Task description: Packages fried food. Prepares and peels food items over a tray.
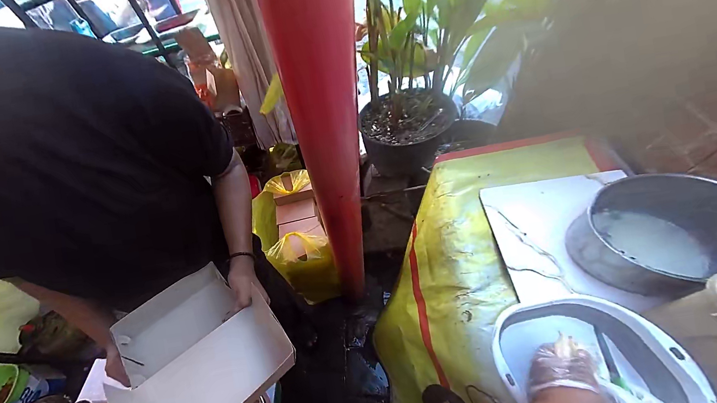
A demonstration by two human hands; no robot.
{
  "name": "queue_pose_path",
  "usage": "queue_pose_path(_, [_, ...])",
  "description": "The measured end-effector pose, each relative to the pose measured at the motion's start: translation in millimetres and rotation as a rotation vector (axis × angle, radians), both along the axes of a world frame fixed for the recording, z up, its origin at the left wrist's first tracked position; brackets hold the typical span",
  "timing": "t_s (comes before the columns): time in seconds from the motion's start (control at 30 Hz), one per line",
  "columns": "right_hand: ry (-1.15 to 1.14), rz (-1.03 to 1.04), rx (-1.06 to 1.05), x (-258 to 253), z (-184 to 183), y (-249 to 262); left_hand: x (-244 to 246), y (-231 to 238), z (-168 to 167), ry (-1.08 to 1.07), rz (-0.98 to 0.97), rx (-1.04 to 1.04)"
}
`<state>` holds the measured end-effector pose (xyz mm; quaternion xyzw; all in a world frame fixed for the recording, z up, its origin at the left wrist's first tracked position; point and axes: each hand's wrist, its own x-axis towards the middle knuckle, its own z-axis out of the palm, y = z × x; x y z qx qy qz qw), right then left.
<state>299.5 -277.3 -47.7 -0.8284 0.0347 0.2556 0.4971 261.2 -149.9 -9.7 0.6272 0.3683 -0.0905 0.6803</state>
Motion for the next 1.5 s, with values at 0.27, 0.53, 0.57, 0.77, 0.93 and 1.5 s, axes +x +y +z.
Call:
queue_pose_path(0.27, [-0.110,0.016,-0.023,13.2,8.4,29.5,-2.0,10.2,22.8,0.061,0.038,0.077])
queue_pose_path(0.53, [-0.095,0.193,-0.120,49.8,-0.2,26.8,-26.2,26.1,0.4,-0.181,0.680,-0.542])
queue_pose_path(0.57, [-0.154,0.254,-0.201,52.1,4.8,24.6,-32.3,29.1,2.3,-0.200,0.710,-0.578])
queue_pose_path(0.77, [-0.365,0.174,-0.152,14.1,39.5,14.3,-45.2,26.6,9.0,-0.371,0.780,-0.688])
queue_pose_path(0.93, [-0.128,0.035,0.223,-53.0,62.4,21.8,-32.8,6.7,27.0,-0.460,0.801,-0.631])
queue_pose_path(1.5, [-0.432,0.153,-0.045,-111.3,89.6,-35.9,-27.2,-7.9,32.4,-0.497,0.730,-0.836])
